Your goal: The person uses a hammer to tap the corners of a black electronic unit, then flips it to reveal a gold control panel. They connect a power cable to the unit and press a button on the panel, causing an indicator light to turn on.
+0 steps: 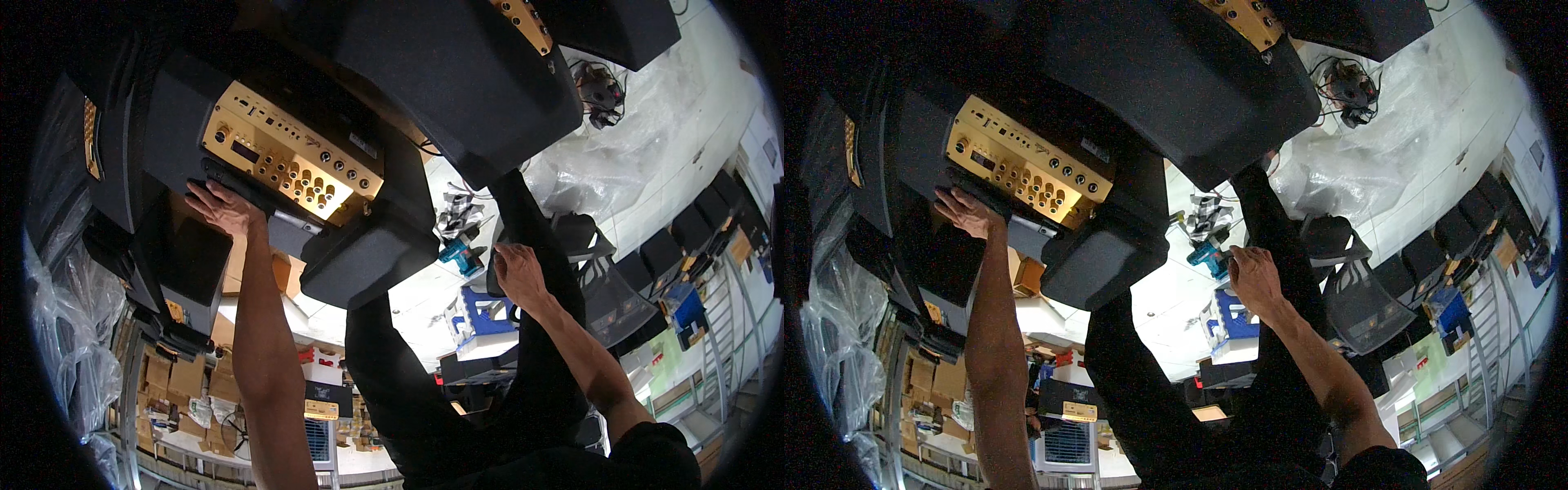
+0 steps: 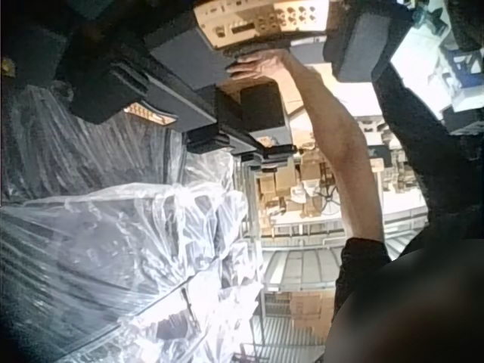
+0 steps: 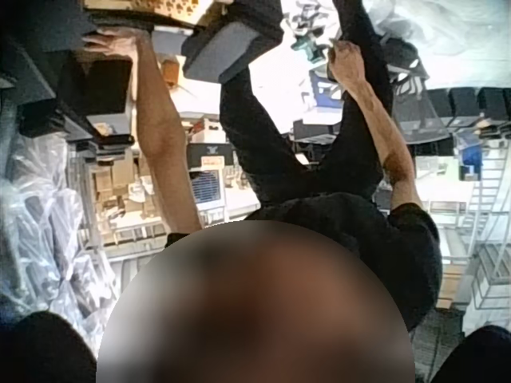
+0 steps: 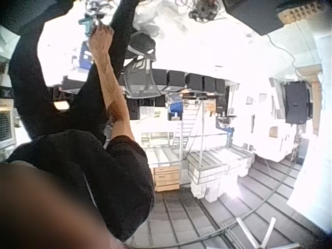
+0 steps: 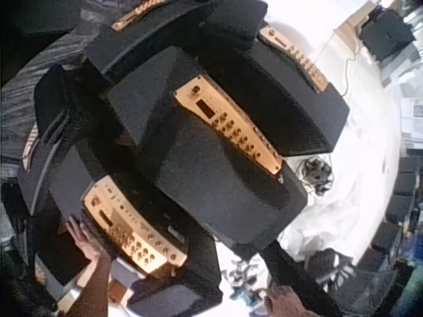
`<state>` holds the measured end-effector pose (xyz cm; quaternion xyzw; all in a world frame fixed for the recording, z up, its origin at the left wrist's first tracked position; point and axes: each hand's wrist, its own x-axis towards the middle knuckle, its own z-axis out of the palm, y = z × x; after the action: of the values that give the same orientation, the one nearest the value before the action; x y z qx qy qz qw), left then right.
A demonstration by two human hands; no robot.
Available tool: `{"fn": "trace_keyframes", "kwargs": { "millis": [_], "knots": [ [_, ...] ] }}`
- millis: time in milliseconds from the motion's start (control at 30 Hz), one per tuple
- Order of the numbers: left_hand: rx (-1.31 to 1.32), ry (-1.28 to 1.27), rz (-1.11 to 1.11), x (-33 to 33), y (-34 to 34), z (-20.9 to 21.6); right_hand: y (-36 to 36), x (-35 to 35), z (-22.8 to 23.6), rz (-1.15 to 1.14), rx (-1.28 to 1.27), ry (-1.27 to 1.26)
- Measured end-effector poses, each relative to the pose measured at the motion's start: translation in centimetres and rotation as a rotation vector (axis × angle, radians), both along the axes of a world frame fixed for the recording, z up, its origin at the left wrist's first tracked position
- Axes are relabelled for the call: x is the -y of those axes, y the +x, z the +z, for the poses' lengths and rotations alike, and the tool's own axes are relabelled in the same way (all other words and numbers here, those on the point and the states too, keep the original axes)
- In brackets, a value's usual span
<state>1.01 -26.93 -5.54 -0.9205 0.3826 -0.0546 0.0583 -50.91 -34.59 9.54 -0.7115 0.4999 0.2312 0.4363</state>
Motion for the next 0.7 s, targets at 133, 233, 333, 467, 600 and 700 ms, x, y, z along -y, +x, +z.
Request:
{"fn": "trace_keyframes", "kwargs": {
  "millis": [133, 233, 333, 467, 600, 700],
  "knots": [
    [-0.002, 0.086, 0.039, 0.1, 0.3, 0.0, -0.6, -0.6, -1.3, 0.06, -0.09, 0.012],
    [0.067, -0.051, 0.007, 0.7, -1.0, 0.3, -0.2, -0.7, -1.8, 0.054, -0.09, 0.062],
    [0.139, -0.042, -0.095, 0.5, -1.0, 0.3, -0.8, -1.5, -2.5, 0.063, -0.036, -0.016],
    [0.113, 0.032, -0.086, 0.2, -0.2, 0.2, -0.9, -1.4, -2.5, 0.076, -0.056, -0.006],
    [0.121, -0.084, -0.036, 0.5, -0.8, -0.1, -0.7, -1.3, -2.6, 0.082, -0.079, 0.004],
    [0.067, -0.037, 0.059, 1.2, -1.2, 0.4, -0.7, -1.3, -2.6, 0.078, -0.086, 0.011]
  ]
}}
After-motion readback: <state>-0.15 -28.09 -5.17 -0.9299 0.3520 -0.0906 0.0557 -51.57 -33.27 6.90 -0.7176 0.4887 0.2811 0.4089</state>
